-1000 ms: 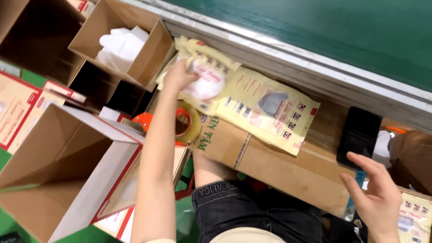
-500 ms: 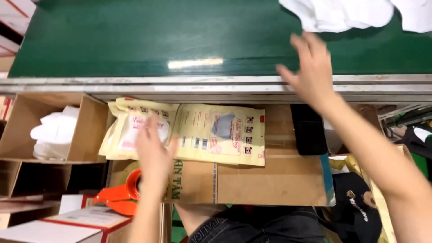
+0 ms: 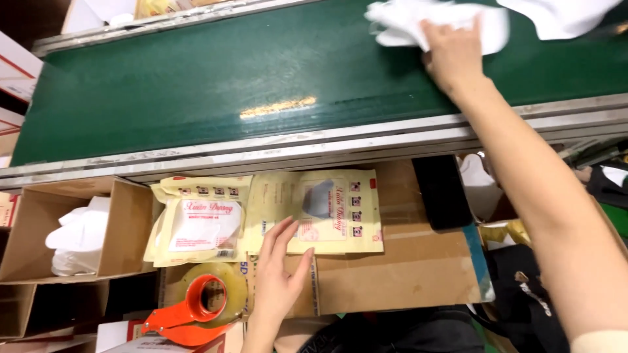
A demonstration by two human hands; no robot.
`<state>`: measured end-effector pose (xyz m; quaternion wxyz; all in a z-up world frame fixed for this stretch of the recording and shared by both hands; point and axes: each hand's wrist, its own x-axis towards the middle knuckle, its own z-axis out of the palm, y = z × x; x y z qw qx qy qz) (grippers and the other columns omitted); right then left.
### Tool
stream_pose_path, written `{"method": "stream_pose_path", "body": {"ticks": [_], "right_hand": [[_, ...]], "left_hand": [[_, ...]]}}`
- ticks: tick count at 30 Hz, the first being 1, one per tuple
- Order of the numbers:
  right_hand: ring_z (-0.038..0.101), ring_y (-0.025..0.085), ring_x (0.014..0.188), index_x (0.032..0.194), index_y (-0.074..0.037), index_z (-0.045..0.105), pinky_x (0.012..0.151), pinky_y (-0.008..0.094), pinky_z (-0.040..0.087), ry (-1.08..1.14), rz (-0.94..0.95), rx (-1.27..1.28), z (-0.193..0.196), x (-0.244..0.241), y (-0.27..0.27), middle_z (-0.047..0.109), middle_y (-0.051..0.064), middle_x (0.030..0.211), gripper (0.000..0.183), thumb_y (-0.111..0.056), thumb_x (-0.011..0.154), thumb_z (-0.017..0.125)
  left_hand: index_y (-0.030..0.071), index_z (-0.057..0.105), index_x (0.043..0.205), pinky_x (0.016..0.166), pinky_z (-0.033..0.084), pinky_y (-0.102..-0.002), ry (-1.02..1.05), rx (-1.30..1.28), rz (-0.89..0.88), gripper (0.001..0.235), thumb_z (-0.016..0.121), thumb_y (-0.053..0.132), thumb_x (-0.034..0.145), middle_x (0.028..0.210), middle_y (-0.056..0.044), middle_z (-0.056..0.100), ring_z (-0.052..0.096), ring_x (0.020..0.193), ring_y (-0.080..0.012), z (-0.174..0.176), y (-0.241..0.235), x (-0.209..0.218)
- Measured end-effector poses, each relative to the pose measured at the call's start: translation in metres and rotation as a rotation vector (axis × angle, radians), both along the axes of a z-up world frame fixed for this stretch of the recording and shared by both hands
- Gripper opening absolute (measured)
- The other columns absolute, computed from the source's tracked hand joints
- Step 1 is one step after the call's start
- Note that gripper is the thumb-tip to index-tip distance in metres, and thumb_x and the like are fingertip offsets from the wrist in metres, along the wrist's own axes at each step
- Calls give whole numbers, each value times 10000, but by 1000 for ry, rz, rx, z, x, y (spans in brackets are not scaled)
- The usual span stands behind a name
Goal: Packing stacks of face masks into individual yellow bags and then placing those bags into cardboard shipping boxes.
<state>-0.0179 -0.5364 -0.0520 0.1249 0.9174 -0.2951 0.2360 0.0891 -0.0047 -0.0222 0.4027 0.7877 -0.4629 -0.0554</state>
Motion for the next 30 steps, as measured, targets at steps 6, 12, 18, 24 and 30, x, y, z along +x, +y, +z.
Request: {"method": "stream_pose_path", "body": {"ticks": [6,12,18,24,30], "right_hand": [[642,428,1234,1254,-14,619,1196,526,418,-339,777,500,76,-97,208,681,192,1221,487,-20,788,761],[697,251,1087,1405,-47,663,992,436,576,-213,444,1401,-37,-237,266,753,81,1218,681,-124,787,938],[134,373,1566,1601,-52,113,1241,521,54,-193,479,989,-14,-205,308,234,214,1660,1412,-202,507,993],[88,356,1639,1664,-80,-68,1328,482,147,-577,554,1256,-59,-194,315,25,207,1760,1445,-214,651,954],[104,319,1614,1636,-107,-110,1280,450,293,-623,493,1259,-80,-184,323,-15,208,1737,1495,-201,602,966]], "left_hand": [[44,443,1484,1153,411,-427,63,-342,-75,824,845,133,771,1464,-196,508,508,1376,-336,60,-64,-17],[73,604,1347,1000,572,-376,582,-188,-442,640,841,63,753,1275,-121,687,711,1123,-263,-13,-64,-70],[43,646,1249,960,548,-403,343,-101,-347,513,833,84,773,1224,-149,676,675,1136,-332,-71,-64,-107],[66,634,1302,1008,525,-436,223,-101,-343,525,805,73,805,1235,-147,676,654,1149,-376,-94,-64,-120],[57,570,1378,1135,336,-576,25,-65,-347,752,879,224,712,1306,-132,639,612,1220,-322,-73,-67,-126]]}}
